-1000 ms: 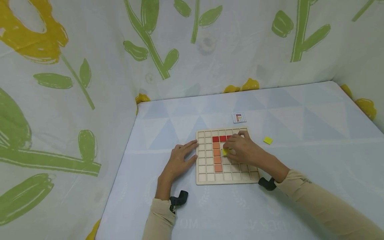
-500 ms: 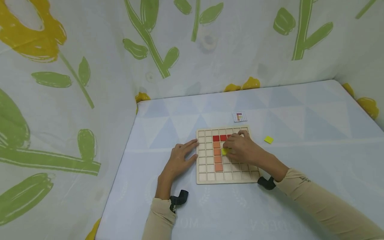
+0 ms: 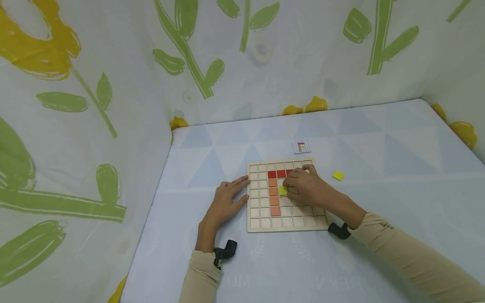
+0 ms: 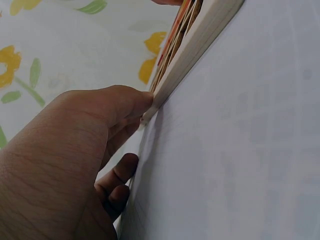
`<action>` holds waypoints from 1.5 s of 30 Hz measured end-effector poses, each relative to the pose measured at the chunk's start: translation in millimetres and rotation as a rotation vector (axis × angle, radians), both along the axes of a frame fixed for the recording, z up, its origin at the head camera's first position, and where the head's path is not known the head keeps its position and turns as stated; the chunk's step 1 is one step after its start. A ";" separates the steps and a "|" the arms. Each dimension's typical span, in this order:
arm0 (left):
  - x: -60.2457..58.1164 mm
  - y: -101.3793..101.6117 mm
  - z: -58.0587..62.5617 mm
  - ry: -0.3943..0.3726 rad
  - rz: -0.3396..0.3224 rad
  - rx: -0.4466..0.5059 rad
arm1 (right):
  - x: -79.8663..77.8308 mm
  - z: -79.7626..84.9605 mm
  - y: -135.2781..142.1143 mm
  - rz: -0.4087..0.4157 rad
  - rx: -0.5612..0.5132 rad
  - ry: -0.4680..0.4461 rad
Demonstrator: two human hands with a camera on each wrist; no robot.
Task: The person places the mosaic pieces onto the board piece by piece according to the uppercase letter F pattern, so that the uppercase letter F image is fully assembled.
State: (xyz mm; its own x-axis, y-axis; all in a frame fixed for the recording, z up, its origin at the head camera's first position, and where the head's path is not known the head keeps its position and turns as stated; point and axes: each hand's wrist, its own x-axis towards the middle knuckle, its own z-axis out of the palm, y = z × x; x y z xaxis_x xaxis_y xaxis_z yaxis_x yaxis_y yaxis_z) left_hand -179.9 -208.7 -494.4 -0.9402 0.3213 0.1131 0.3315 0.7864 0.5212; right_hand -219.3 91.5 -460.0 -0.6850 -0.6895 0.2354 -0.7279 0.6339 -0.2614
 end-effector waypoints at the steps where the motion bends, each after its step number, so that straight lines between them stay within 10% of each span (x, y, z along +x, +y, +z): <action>1: 0.0 0.4 -0.2 0.003 0.000 0.002 | 0.1 0.5 1.0 -0.007 0.002 -0.001; 45: 0.9 0.5 -2.6 -0.028 0.016 0.035 | -18.5 9.1 130.7 -0.168 0.098 -0.094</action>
State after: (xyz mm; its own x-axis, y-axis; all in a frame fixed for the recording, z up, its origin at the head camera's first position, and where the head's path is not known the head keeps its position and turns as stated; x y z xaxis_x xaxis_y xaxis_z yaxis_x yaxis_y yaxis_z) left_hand -179.0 -208.2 -497.0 -0.9481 0.3025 0.0977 0.3040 0.7728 0.5571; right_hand -237.8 222.2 -450.9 -0.8079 -0.5803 0.1023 -0.5852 0.7699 -0.2546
